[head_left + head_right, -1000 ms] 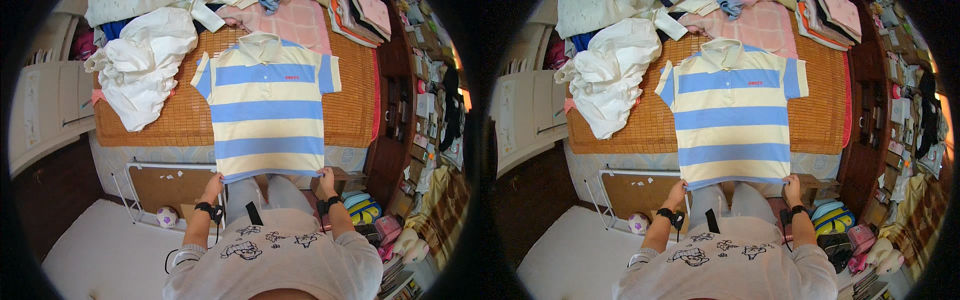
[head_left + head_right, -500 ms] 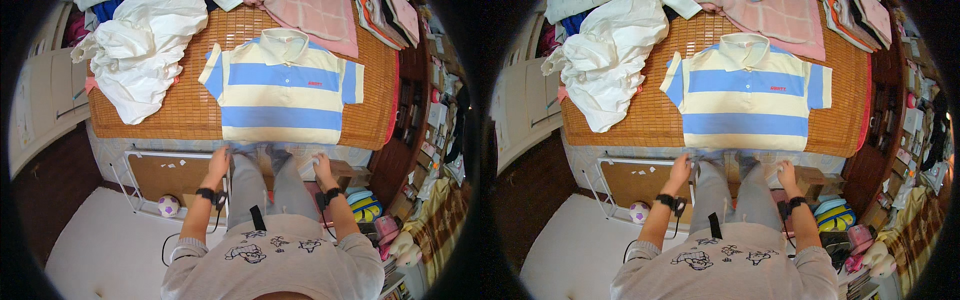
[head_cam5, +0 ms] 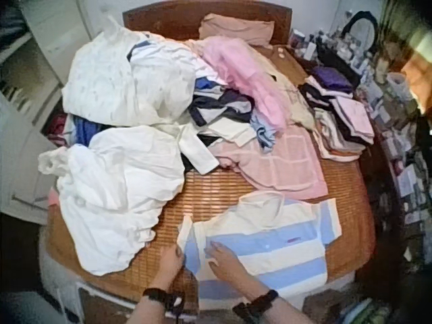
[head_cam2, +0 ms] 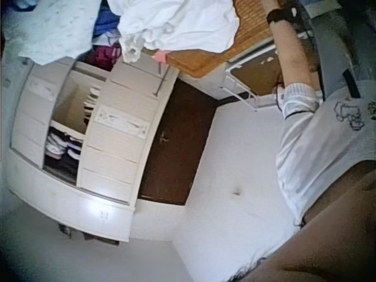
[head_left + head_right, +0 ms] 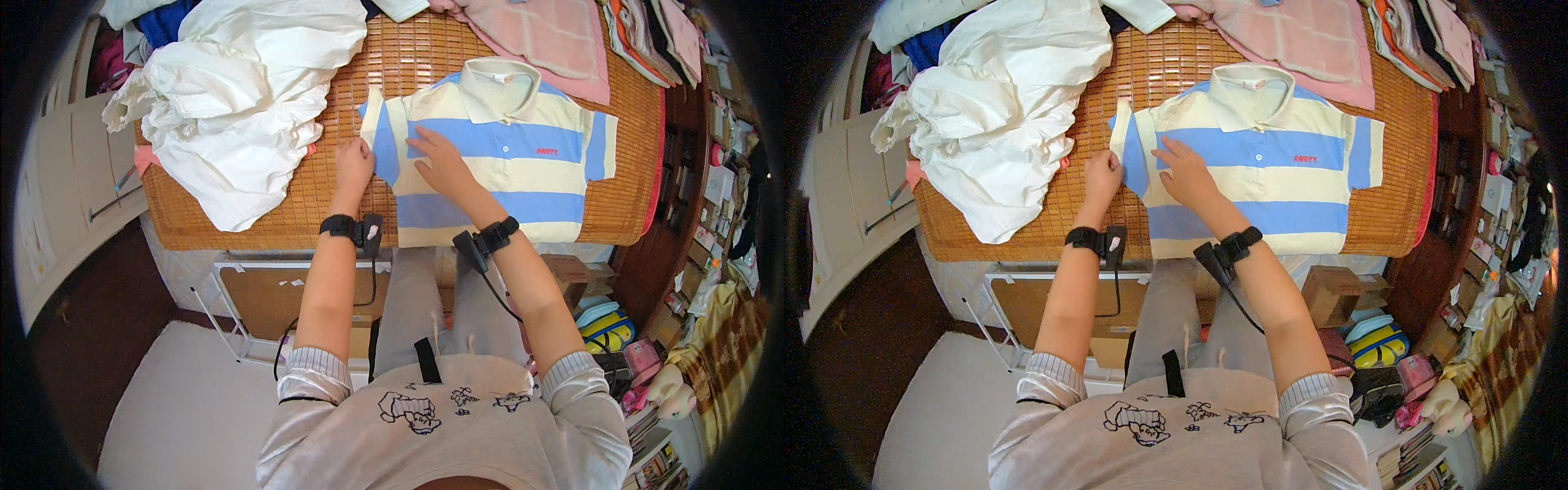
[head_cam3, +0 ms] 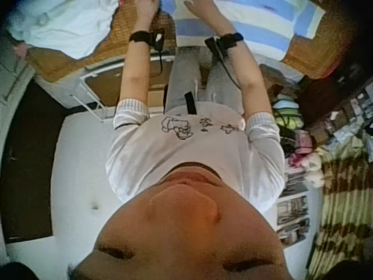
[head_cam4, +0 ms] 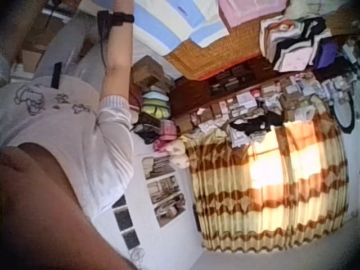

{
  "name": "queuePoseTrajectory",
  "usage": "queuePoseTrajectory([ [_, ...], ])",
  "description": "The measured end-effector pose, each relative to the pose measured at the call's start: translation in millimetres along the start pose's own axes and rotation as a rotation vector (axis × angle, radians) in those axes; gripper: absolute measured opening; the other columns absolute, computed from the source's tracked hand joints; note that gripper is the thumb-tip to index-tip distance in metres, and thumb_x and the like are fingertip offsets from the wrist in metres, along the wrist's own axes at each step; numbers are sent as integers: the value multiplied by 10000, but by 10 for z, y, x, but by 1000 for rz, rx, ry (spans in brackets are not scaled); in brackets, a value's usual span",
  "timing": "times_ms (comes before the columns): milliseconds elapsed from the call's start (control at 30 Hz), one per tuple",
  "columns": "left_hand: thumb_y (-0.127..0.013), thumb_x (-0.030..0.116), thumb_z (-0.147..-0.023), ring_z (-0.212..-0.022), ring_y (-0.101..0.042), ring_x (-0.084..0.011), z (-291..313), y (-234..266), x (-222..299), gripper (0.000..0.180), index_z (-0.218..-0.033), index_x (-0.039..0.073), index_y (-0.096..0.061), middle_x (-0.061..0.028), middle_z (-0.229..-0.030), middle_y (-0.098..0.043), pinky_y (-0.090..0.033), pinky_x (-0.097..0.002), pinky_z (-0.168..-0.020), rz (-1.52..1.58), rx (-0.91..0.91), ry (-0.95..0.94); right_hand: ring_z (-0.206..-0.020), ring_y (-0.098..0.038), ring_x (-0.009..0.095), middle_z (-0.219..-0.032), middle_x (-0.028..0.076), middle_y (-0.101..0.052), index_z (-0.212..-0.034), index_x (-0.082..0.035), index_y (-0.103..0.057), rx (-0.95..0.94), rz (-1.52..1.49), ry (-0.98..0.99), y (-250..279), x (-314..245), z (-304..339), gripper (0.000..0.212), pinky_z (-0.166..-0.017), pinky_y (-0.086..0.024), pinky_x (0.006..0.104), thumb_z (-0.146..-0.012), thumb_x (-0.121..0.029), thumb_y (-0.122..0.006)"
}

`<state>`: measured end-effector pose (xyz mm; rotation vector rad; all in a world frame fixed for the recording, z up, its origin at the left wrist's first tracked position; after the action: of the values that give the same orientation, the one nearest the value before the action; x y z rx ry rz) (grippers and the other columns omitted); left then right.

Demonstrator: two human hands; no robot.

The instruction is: The person folds a white pair of pants, a pink patterned pair of pants, and a striped polo shirt by hand on a bed before placing them into a closet shelf.

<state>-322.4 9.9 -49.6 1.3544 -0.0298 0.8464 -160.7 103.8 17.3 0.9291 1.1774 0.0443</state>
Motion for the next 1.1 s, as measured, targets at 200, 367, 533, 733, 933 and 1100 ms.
queuePoseTrajectory([
  [200,-470,-73,-611,-677,-490,-142,411,52,-387,336,-920,38,-396,-67,-803,-509,-378,-235,-534,1020,52,398,-1186,-227,324,-1291,97,-269,-1186,-165,-386,-92,322,-79,-370,170,-324,583,-956,-221,444,-650,-160,-614],
  [367,-421,-89,-616,-676,-456,-135,730,109,-497,442,-1047,7,-410,-54,-865,-503,-369,-242,-551,1539,-125,691,-1221,-128,327,-1344,44,-144,-1270,-243,-226,-180,420,-166,-438,199,-462,871,-953,-157,504,-546,-284,-709],
  [533,-493,-24,-670,-739,-494,-123,704,202,-474,415,-1078,27,-435,-51,-902,-519,-389,-221,-575,1363,-297,762,-1228,-115,317,-1364,27,-75,-1298,-284,-106,-257,486,-235,-395,109,-561,1064,-946,-152,515,-457,-340,-755],
  [733,-522,114,-784,-776,-503,-79,383,149,-409,214,-969,6,-527,-37,-882,-559,-405,-210,-661,1127,-122,493,-1231,-115,319,-1362,57,-96,-1303,-261,-111,-280,478,-255,-402,83,-514,1023,-938,-169,503,-500,-360,-737],
  [933,-459,39,-800,-853,-498,-133,325,474,445,296,-1094,-2,-458,-58,-982,-531,-392,-244,-759,1154,-41,237,-1174,-273,323,-1298,152,-251,-1288,-103,-191,-110,-397,-209,-239,-2,-193,764,-938,-257,401,-706,-371,-607],
  [1100,-418,76,-816,-814,-560,-278,435,503,1151,381,-1194,104,-380,-164,-991,-539,-442,-307,-692,539,-46,-156,-1060,-402,206,-1138,104,-419,-1211,-32,-314,76,-1189,-383,83,-96,201,568,-855,-352,305,-772,-293,-564],
])
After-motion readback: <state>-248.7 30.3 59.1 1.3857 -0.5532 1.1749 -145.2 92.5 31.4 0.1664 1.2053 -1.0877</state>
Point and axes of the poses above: each hand's wrist, its own z-axis away from the middle knuckle, its own y-axis out of the back of the hand, x = y × z, the point moved 3 cm from there along -z, towards the middle knuckle
